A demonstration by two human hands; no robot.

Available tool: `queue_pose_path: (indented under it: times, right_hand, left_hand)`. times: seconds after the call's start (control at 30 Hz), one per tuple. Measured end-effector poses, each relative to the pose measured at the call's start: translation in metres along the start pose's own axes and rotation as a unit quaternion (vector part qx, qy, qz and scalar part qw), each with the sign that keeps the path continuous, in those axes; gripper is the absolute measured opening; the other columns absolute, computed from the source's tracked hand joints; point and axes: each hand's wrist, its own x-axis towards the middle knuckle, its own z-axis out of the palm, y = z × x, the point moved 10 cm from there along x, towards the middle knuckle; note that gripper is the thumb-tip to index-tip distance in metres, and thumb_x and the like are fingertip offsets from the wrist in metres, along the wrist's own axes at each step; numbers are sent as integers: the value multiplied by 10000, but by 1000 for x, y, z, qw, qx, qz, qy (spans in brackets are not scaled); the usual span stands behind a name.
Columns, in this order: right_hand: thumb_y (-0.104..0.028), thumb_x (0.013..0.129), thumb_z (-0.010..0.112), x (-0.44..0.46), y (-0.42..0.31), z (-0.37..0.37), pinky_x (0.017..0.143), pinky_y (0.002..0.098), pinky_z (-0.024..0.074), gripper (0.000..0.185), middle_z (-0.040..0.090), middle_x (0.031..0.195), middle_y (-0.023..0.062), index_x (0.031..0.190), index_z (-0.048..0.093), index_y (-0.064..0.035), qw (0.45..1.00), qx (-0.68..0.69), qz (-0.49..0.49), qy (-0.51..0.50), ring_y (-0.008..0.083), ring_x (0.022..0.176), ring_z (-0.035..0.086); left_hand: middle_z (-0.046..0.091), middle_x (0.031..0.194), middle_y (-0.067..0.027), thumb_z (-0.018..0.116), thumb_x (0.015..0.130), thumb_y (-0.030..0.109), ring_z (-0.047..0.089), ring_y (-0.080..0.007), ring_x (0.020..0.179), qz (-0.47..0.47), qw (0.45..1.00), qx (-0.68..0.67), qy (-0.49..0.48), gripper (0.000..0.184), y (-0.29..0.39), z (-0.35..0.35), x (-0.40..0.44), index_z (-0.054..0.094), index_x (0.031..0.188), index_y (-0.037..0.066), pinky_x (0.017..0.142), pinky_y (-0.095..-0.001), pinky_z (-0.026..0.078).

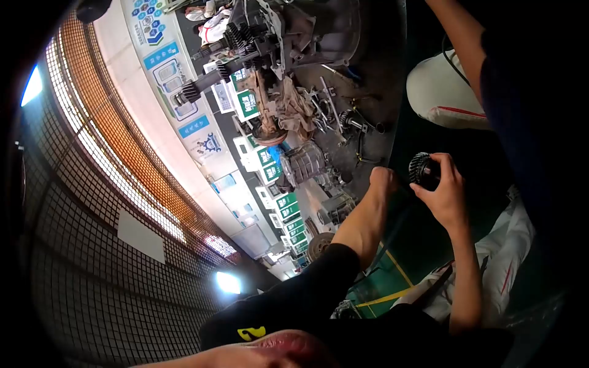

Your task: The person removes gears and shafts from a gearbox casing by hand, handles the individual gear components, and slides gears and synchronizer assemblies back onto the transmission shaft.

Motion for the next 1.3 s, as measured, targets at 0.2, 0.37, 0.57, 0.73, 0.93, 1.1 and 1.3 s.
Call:
queue_pose_path:
  times: [0.2, 0.37, 0.57, 0.73, 0.93, 1.1, 1.3]
  right_hand:
    - [-118, 709, 864, -14, -5, -22, 976, 441, 505, 611, 620, 1200, 197, 1211, 529, -24, 999, -34, 2, 5, 390, 1139, 616]
    - [-81, 711, 857, -28, 17, -35, 914, 415, 533, 618, 614, 1152, 175, 1222, 511, -54, 999, -33, 11, 24, 320, 1061, 645]
    - [-84, 744, 834, -34, 33, -49, 924, 409, 540, 578, 610, 1157, 185, 1226, 515, -56, 999, -31, 7, 32, 322, 1082, 641]
    - [-115, 756, 842, -35, 27, -51, 1031, 418, 476, 676, 574, 1250, 211, 1334, 499, -37, 999, -14, 30, 11, 350, 1193, 574]
    - [-139, 751, 856, -30, 41, -46, 1088, 432, 428, 771, 508, 1366, 222, 1404, 460, -29, 1000, 28, -1, 9, 352, 1263, 519]
    - [-151, 752, 856, -30, 37, -50, 1087, 439, 429, 770, 515, 1353, 224, 1402, 460, -38, 1000, 1, 16, 19, 356, 1251, 526]
    - [-178, 764, 853, -31, 28, -44, 1072, 430, 445, 735, 525, 1337, 222, 1378, 476, -36, 998, 5, 68, -4, 356, 1260, 529]
  left_hand:
    - [756, 1000, -115, 734, 857, 239, 732, -288, 935, -87, 987, -134, -9, 169, -37, 22, 90, 785, 982, 139, 792, -399, 589]
    - [757, 1023, -64, 747, 841, 180, 724, -290, 951, 18, 978, 139, -153, 123, -17, 18, 67, 786, 958, 170, 781, -399, 586]
    - [731, 1110, -57, 664, 894, 200, 690, -280, 1035, 102, 951, 256, -142, 153, 10, 28, 57, 765, 1007, 180, 828, -399, 569]
    - [724, 1124, -56, 651, 902, 207, 682, -276, 1048, 125, 931, 303, -163, 162, 10, 28, 61, 758, 1020, 182, 845, -400, 560]
    - [716, 1140, -54, 636, 911, 215, 673, -271, 1065, 144, 917, 321, -185, 172, 5, 40, 63, 750, 1036, 185, 865, -401, 548]
    - [710, 1154, -52, 623, 918, 222, 665, -267, 1078, 166, 902, 344, -201, 181, 6, 42, 70, 743, 1049, 187, 882, -402, 538]
    - [702, 1170, -50, 607, 927, 230, 656, -263, 1094, 193, 882, 373, -216, 192, 8, 41, 74, 735, 1065, 190, 903, -404, 527]
